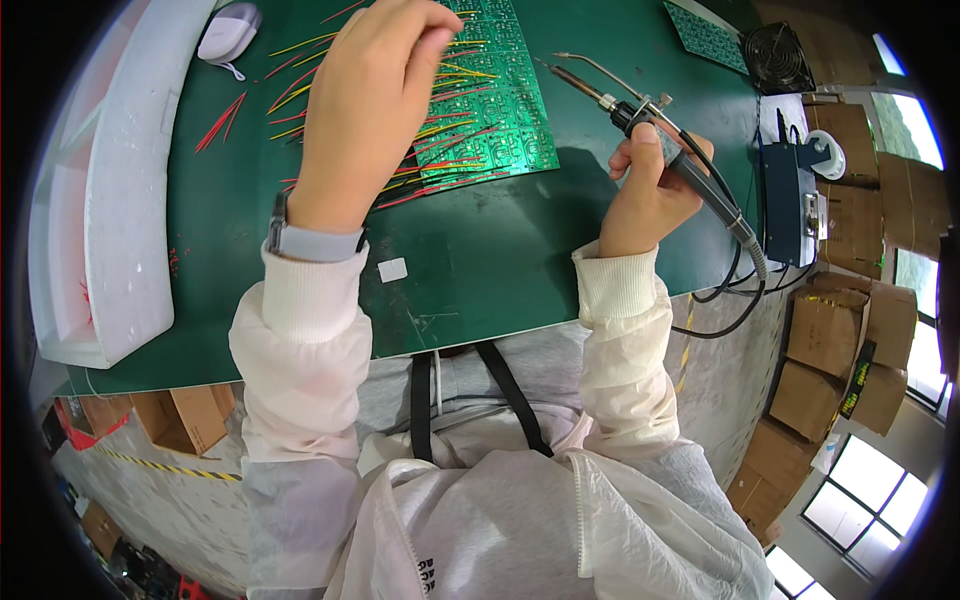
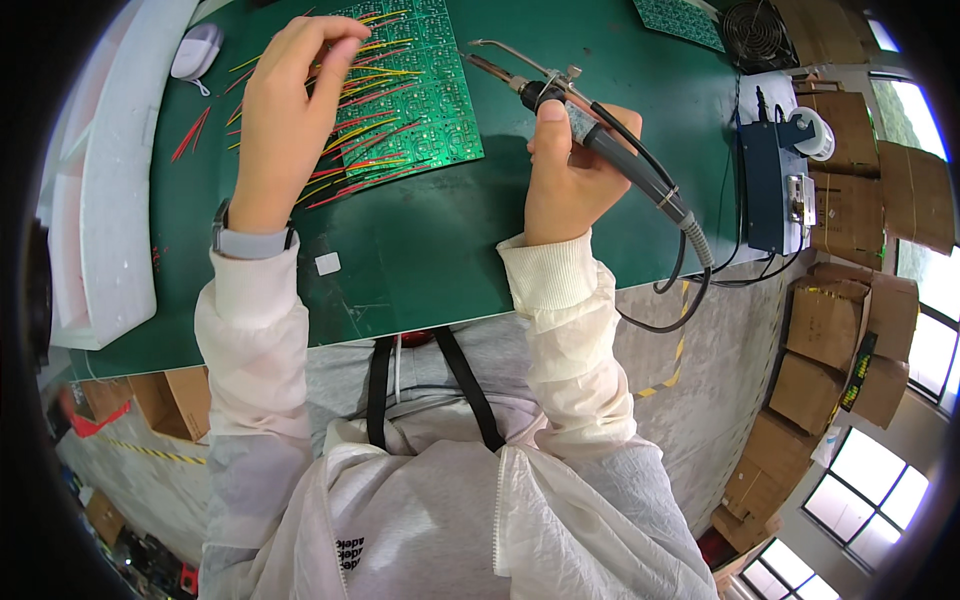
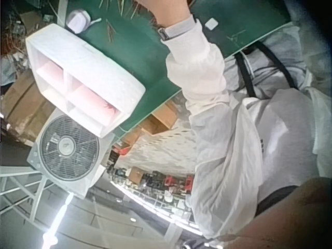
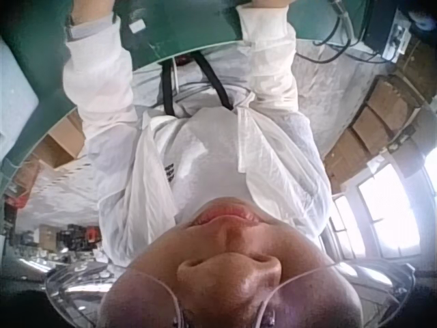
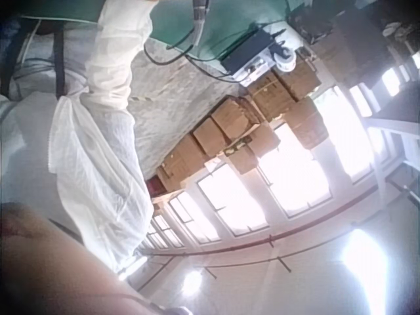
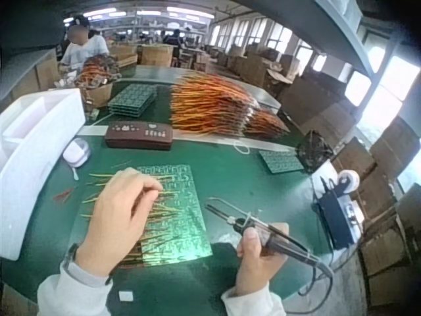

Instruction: Soldering multiple colored wires onto a green circuit board using a handheld soldering iron.

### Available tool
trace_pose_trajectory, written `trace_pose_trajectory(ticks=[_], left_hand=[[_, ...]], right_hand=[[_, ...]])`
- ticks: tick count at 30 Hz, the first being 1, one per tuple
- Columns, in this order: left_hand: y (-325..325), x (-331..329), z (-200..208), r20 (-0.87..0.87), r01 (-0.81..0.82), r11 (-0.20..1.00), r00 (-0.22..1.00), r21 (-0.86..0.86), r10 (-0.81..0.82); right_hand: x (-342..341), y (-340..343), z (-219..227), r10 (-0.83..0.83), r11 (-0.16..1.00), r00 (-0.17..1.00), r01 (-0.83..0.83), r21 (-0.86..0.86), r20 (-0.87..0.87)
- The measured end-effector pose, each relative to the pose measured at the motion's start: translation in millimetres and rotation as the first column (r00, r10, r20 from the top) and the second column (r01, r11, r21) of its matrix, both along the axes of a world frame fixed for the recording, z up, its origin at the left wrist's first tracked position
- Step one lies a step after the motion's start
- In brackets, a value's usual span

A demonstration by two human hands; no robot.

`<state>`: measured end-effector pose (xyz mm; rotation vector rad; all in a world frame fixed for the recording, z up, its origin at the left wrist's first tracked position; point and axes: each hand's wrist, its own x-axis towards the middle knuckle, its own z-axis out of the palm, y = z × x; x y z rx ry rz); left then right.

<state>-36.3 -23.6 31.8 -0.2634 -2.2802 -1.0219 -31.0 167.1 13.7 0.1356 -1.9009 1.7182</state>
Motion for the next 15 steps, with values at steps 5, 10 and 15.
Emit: trace_pose_trajectory(ticks=[5, 10, 15], left_hand=[[-4.2, 6.4, -0.6, -0.055, 0.036, 0.916, 0.996, -0.399, -0.063], [-2.9, 2.9, -6.3, -0.091, 0.019, 0.919, 0.994, -0.394, -0.059], [5.2, -0.1, -9.9, -0.105, 0.009, 0.923, 0.993, -0.385, -0.053]], right_hand=[[-0.3, -0.9, -0.3, 0.013, 1.000, 1.000, -0.013, -0.009, -0.001], [-0.8, -0.4, -0.7, 0.009, 1.000, 1.000, -0.009, -0.020, -0.005], [-0.8, 1.5, 0.2, 0.056, 0.996, 0.998, -0.054, -0.072, 0.033]])
